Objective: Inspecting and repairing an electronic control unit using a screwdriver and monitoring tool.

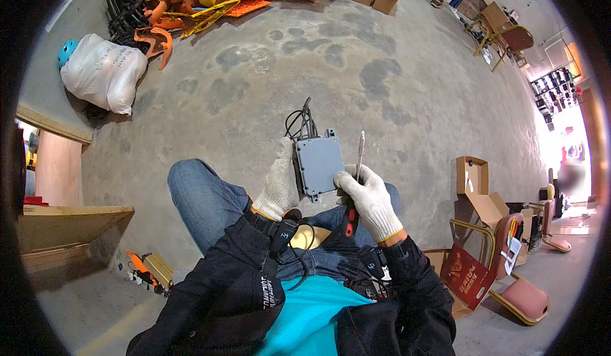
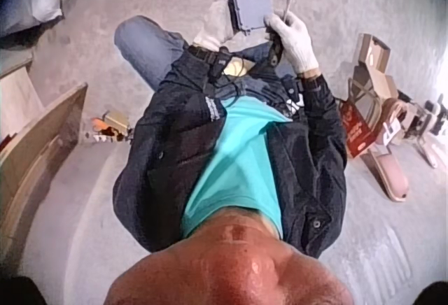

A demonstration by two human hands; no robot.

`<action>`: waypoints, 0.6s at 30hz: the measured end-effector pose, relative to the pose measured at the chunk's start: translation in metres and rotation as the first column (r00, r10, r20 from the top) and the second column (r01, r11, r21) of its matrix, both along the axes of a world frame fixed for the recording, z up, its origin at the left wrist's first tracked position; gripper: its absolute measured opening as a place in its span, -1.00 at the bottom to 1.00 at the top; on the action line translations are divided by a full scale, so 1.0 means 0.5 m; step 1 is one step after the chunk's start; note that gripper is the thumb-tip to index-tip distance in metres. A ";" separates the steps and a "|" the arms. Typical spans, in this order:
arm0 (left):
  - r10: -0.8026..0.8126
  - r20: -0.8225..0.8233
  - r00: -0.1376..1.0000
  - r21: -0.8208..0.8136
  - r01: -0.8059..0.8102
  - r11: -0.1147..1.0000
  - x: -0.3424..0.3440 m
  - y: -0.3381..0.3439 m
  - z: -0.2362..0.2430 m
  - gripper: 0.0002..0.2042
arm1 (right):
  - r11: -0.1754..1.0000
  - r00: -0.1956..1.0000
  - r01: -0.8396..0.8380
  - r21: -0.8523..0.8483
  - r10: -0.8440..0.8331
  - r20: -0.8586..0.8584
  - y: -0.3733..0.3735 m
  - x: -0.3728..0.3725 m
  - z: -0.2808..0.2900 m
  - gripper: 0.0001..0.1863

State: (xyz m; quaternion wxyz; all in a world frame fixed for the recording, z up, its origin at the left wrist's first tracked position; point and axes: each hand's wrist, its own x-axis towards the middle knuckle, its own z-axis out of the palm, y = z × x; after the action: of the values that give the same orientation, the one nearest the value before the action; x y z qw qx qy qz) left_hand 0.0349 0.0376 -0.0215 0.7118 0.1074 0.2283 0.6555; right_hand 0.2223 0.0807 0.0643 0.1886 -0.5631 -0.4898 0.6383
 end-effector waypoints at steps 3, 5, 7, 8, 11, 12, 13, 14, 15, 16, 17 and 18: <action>-0.022 -0.036 0.999 -0.008 0.022 1.000 0.000 0.000 0.014 -0.07 | 1.000 1.000 0.009 0.001 -0.009 0.008 -0.004 -0.007 0.012 -0.61; -0.018 -0.018 1.000 0.031 0.019 0.999 0.001 0.000 0.010 -0.10 | 1.000 1.000 0.002 0.002 -0.002 0.025 -0.003 -0.010 0.016 -0.60; -0.015 0.000 1.000 0.067 0.015 0.998 0.001 -0.003 0.003 -0.12 | 1.000 0.999 -0.004 -0.001 0.004 0.044 -0.005 -0.014 0.022 -0.60; -0.015 -0.009 1.000 0.078 0.016 0.997 -0.001 -0.003 0.000 -0.17 | 1.000 0.997 -0.007 0.008 0.007 0.071 -0.005 -0.018 0.028 -0.60; -0.050 0.022 0.999 0.068 0.048 0.997 -0.005 -0.008 -0.003 -0.22 | 0.999 0.990 -0.037 0.037 0.032 0.136 -0.005 -0.018 0.034 -0.60; -0.081 0.060 0.995 0.051 0.078 0.996 -0.007 -0.011 0.000 -0.22 | 0.996 0.984 -0.067 0.058 0.056 0.171 -0.005 -0.017 0.035 -0.60; -0.081 0.060 0.995 0.049 0.078 0.996 -0.009 -0.014 0.000 -0.22 | 0.996 0.984 -0.066 0.056 0.056 0.171 -0.005 -0.016 0.034 -0.60; -0.091 0.035 0.995 0.018 0.090 0.996 -0.010 -0.016 0.000 -0.21 | 0.996 0.984 -0.070 0.047 0.062 0.166 -0.004 -0.014 0.032 -0.59; -0.101 0.011 0.995 -0.013 0.101 0.995 -0.010 -0.016 0.000 -0.20 | 0.996 0.985 -0.074 0.038 0.067 0.161 -0.003 -0.011 0.030 -0.59; -0.103 0.012 0.995 -0.012 0.103 0.995 -0.009 -0.016 -0.001 -0.20 | 0.997 0.985 -0.072 0.039 0.065 0.162 -0.003 -0.009 0.028 -0.59; -0.086 -0.006 0.996 -0.030 0.086 0.996 -0.008 -0.017 -0.003 -0.21 | 0.996 0.984 -0.080 0.036 0.073 0.160 -0.002 -0.008 0.024 -0.59; -0.069 -0.025 0.997 -0.047 0.068 0.997 -0.008 -0.017 -0.004 -0.23 | 0.996 0.984 -0.088 0.034 0.081 0.158 -0.002 -0.007 0.023 -0.59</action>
State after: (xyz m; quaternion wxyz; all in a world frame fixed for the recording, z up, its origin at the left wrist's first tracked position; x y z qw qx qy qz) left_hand 0.0307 0.0291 -0.0234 0.7330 0.1071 0.2490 0.6239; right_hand 0.2186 0.0796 0.0756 0.1336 -0.5864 -0.5395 0.5893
